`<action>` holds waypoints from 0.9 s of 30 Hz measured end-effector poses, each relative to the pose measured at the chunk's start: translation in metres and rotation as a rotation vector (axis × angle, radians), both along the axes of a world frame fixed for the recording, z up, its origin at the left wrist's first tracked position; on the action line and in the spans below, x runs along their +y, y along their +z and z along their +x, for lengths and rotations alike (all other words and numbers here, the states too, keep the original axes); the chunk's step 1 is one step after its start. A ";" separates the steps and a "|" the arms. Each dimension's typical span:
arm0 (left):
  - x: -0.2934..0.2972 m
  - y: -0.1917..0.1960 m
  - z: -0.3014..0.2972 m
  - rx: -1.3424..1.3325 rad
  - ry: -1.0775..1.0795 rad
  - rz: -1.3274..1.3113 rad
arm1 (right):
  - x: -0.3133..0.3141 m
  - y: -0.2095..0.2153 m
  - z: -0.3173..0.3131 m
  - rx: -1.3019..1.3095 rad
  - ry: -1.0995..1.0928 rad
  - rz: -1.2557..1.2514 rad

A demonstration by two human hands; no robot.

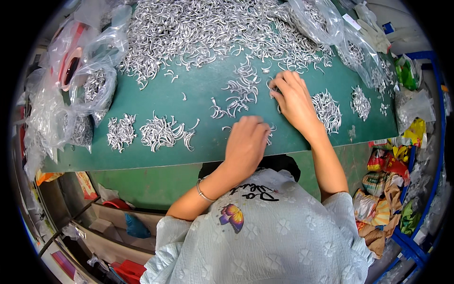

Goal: The person sorts small curved silver metal components by hand on a green workbench, gathering them into piles and moving some into a pink plastic bin.

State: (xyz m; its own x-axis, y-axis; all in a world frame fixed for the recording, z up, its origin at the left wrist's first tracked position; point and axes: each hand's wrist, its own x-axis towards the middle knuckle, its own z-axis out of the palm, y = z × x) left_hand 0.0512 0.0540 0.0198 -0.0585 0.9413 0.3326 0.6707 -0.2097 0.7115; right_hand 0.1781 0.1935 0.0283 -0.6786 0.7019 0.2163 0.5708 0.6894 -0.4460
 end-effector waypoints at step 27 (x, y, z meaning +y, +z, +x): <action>-0.018 -0.009 -0.009 0.103 -0.139 -0.025 | -0.003 0.029 0.030 0.007 -0.085 -0.029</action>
